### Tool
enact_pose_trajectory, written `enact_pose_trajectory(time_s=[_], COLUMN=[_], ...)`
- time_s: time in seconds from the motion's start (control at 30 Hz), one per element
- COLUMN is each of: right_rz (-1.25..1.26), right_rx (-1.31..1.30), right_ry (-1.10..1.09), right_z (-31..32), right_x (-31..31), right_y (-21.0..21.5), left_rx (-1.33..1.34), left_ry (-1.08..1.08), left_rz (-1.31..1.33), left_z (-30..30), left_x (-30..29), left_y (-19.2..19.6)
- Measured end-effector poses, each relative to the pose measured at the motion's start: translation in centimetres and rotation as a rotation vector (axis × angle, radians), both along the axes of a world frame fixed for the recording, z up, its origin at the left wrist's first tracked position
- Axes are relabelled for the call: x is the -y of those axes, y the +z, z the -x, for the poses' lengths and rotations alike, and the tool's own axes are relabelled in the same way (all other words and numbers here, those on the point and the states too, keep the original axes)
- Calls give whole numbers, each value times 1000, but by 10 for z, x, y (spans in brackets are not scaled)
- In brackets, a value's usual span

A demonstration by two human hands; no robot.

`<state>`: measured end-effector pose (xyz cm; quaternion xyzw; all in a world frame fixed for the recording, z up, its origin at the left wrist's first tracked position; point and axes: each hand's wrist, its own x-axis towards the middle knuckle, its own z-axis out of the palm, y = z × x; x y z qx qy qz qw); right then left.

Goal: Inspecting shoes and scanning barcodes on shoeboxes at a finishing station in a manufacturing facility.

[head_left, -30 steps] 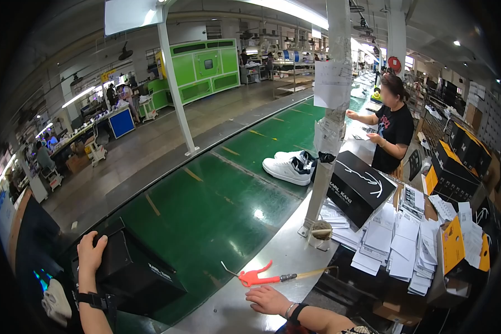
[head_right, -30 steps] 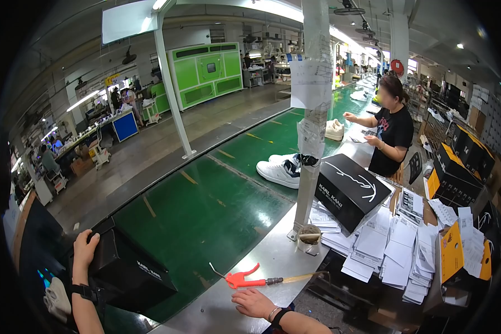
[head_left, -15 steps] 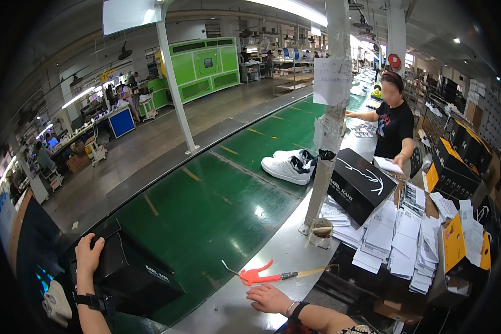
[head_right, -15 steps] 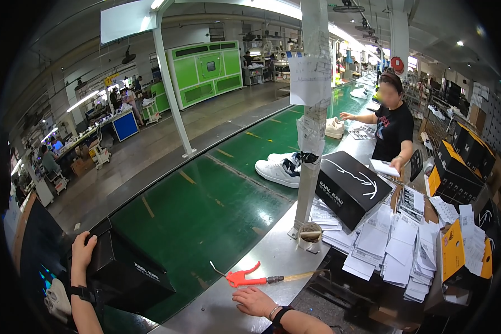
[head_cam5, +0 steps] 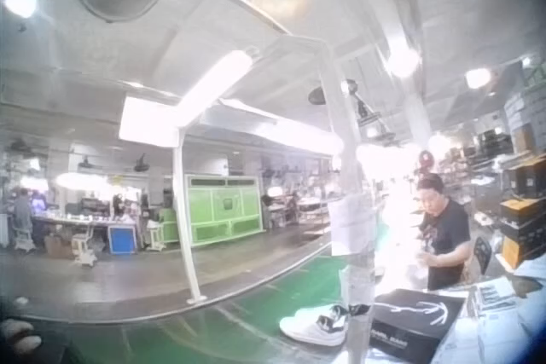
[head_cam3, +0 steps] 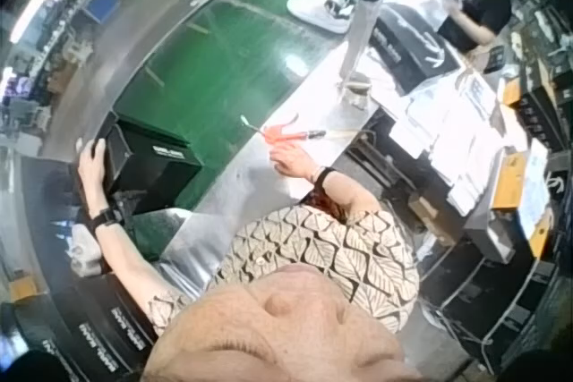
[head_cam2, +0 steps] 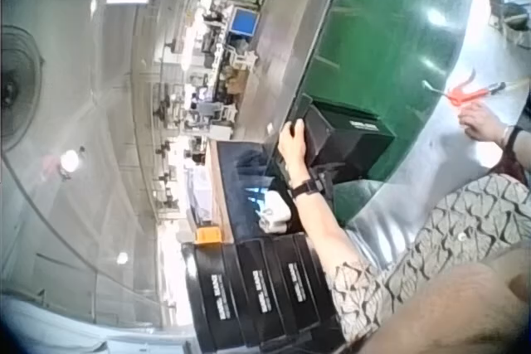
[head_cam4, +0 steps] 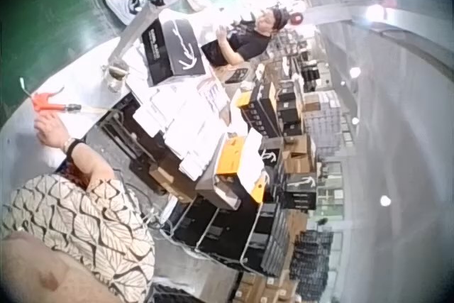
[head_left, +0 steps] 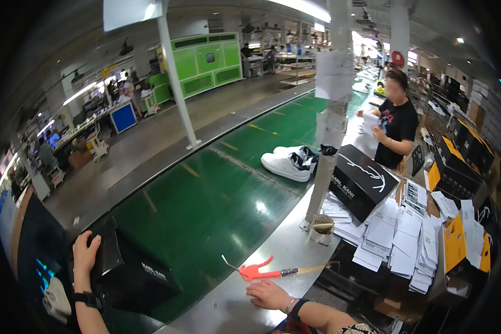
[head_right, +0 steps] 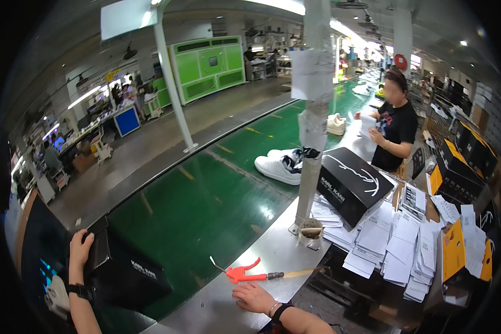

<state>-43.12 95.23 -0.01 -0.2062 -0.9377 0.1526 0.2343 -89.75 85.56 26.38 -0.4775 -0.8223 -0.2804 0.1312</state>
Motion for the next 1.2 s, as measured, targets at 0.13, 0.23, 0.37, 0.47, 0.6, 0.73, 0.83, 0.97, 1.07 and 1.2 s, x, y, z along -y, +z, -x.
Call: enact_pose_trajectory(time_s=[0.13, 0.23, 0.37, 0.47, 0.6, 0.73, 0.83, 0.97, 1.07, 1.2], right_rz=[13, 19, 16, 10, 16, -1, 3, -96, -210, -236], right_rx=[75, 34, 42, 36, 62, 67, 73, 95, 131, 230], right_ry=[-30, -33, -44, -46, -51, -48, -54, -75, -303, -541], right_z=[-1, -1, 4, 9, 10, 12, 11, 12, 12, 4], right_x=[-2, -5, -7, -8, -3, 0, 0, 4, 4, -8], right_y=[-12, -11, 1, 7, 7, 5, 3, 11, 15, 5], left_rx=[-24, -21, -10, 50, 121, 120, 121, 115, 118, 135], left_ry=[-27, -47, -45, 5, 55, 60, 50, 61, 90, 77], left_rz=[26, 31, -5, 63, 38, 63, 46, 44, 49, 46], left_z=[-15, -6, -11, -5, -12, -12, -7, -11, -17, -16], left_x=[-6, -8, 5, 9, 15, 22, 25, 30, 31, 27], left_y=[9, 3, 12, 14, 18, 14, 13, 14, 15, 14])
